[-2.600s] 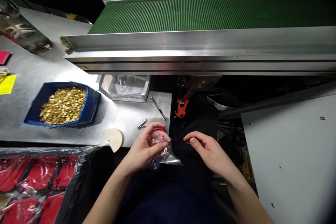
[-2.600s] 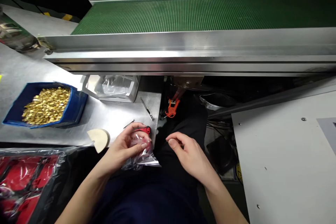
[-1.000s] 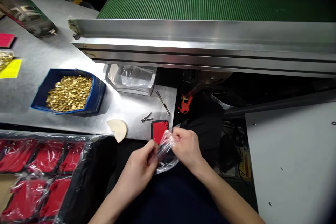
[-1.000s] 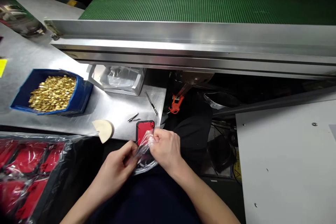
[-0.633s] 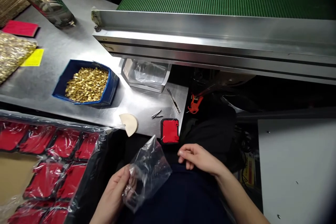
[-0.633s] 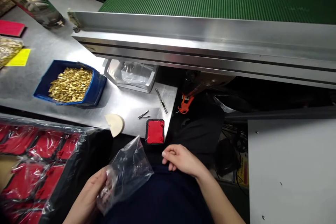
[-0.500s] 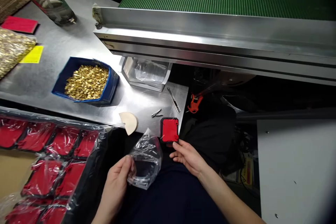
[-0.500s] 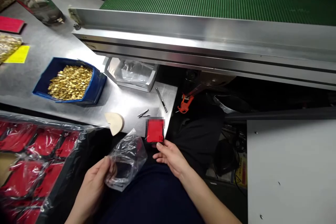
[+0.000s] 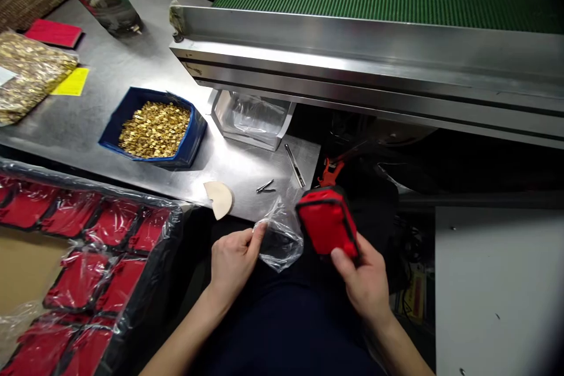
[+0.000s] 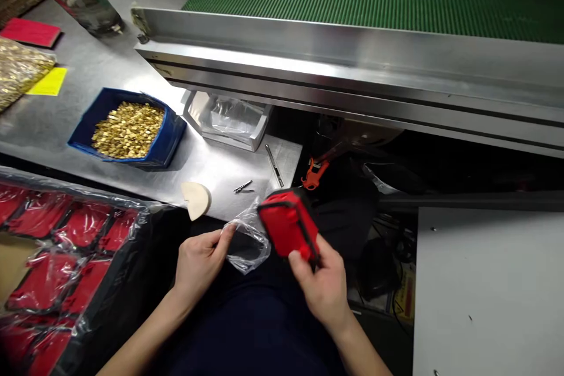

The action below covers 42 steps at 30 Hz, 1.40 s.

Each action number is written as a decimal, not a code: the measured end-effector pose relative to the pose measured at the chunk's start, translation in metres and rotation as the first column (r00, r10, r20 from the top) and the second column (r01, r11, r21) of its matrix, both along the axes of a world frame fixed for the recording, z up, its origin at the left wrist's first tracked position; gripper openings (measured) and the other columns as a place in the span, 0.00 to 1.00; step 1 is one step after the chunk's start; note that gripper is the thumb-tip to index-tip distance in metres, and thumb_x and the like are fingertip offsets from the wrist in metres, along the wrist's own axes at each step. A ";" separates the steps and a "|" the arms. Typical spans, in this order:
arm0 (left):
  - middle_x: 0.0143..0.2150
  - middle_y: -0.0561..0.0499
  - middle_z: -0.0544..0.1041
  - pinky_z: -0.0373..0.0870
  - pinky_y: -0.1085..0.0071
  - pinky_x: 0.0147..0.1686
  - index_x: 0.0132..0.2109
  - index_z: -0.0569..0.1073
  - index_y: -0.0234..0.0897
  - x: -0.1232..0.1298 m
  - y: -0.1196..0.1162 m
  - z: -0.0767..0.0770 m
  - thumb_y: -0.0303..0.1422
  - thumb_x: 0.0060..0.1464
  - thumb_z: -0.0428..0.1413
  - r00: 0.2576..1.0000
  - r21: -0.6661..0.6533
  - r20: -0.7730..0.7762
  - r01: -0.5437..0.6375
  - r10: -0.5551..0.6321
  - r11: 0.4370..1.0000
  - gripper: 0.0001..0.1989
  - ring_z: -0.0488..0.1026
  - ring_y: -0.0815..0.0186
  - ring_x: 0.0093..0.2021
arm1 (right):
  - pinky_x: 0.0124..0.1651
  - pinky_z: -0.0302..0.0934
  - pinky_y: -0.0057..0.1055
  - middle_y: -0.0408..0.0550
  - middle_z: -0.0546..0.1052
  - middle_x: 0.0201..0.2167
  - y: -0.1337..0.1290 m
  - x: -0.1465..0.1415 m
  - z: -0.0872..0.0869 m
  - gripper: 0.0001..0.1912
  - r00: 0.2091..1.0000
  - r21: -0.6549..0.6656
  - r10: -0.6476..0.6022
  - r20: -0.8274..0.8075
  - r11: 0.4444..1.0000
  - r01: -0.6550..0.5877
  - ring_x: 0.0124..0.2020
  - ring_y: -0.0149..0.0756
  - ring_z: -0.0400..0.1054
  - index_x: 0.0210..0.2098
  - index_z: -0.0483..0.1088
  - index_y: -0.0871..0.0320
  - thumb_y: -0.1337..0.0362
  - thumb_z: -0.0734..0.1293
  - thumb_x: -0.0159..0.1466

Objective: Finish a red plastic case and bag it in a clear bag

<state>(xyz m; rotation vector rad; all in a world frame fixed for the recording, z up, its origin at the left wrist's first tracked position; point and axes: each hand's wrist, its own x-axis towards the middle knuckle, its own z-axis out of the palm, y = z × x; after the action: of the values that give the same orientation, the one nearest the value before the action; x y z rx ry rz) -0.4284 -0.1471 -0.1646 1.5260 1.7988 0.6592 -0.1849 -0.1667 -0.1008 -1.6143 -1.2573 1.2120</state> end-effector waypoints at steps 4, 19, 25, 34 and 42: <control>0.18 0.57 0.51 0.43 0.67 0.25 0.21 0.54 0.36 0.019 0.016 0.003 0.46 0.70 0.48 0.988 0.020 0.010 0.151 -0.152 0.988 0.30 0.51 0.73 0.19 | 0.37 0.59 0.31 0.42 0.74 0.32 -0.016 -0.001 0.027 0.02 0.811 -0.069 0.465 0.354 0.878 -0.473 0.33 0.35 0.68 0.38 0.72 0.55 0.66 0.67 0.67; 0.32 0.54 0.68 0.56 0.67 0.33 0.34 0.62 0.41 0.021 0.019 0.017 0.39 0.71 0.48 0.888 -0.040 -0.025 0.457 -0.458 0.888 0.14 0.66 0.65 0.31 | 0.31 0.58 0.28 0.40 0.75 0.25 -0.018 -0.005 0.006 0.14 0.905 -0.272 0.169 0.391 0.960 -0.062 0.25 0.33 0.67 0.38 0.73 0.55 0.52 0.64 0.70; 0.32 0.56 0.70 0.60 0.68 0.34 0.36 0.63 0.42 0.038 0.005 0.014 0.37 0.70 0.48 0.928 -0.160 0.227 0.335 -0.295 0.929 0.11 0.68 0.66 0.30 | 0.33 0.58 0.29 0.43 0.76 0.26 -0.004 -0.023 -0.005 0.18 0.916 -0.324 0.219 0.335 0.940 -0.107 0.27 0.36 0.69 0.37 0.73 0.55 0.47 0.64 0.70; 0.36 0.56 0.77 0.65 0.71 0.33 0.43 0.72 0.42 0.039 0.002 0.003 0.39 0.66 0.54 0.941 -0.244 0.336 0.138 -0.049 0.960 0.06 0.71 0.67 0.30 | 0.31 0.57 0.28 0.42 0.80 0.28 0.031 -0.037 -0.012 0.20 0.963 -0.345 0.214 0.161 0.927 -0.149 0.28 0.35 0.74 0.37 0.73 0.54 0.44 0.66 0.69; 0.38 0.52 0.78 0.70 0.70 0.36 0.46 0.73 0.40 0.039 0.013 -0.005 0.45 0.68 0.51 0.865 -0.278 0.488 0.029 0.115 0.960 0.14 0.73 0.64 0.35 | 0.40 0.62 0.30 0.47 0.80 0.40 0.070 -0.006 -0.018 0.16 0.922 -0.138 0.147 0.359 0.985 -0.104 0.37 0.35 0.72 0.43 0.75 0.54 0.53 0.60 0.74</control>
<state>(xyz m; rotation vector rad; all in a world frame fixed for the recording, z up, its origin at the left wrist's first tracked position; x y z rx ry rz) -0.3897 -0.1341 -0.1696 1.0102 1.4520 0.7131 -0.1907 -0.0970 -0.1191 -1.9376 -1.5684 1.1065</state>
